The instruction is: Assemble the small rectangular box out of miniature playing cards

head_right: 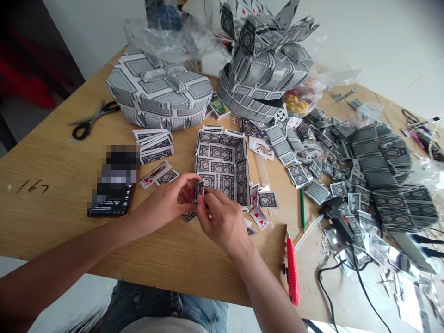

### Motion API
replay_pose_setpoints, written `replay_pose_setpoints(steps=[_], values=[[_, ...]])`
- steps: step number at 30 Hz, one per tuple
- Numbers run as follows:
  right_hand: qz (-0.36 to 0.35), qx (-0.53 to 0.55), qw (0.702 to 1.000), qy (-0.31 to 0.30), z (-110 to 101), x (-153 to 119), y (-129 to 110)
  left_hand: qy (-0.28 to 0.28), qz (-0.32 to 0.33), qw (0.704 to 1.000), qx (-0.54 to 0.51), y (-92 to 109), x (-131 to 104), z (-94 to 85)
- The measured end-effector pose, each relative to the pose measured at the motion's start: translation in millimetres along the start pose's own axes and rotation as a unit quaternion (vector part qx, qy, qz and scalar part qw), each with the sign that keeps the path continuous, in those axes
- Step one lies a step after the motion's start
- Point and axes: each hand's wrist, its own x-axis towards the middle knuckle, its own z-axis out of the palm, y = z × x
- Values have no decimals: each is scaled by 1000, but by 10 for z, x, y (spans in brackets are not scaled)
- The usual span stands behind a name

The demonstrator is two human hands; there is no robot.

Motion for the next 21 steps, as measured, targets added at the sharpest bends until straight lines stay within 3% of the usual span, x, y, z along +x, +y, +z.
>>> replay_pose_setpoints(steps=[15, 21], values=[[43, 32, 998, -26, -39, 54, -52, -5, -1, 1000, -11, 15, -12, 10], [110, 28, 987, -111, -167, 144, -61, -8, 3, 1000, 3, 40, -22, -8]])
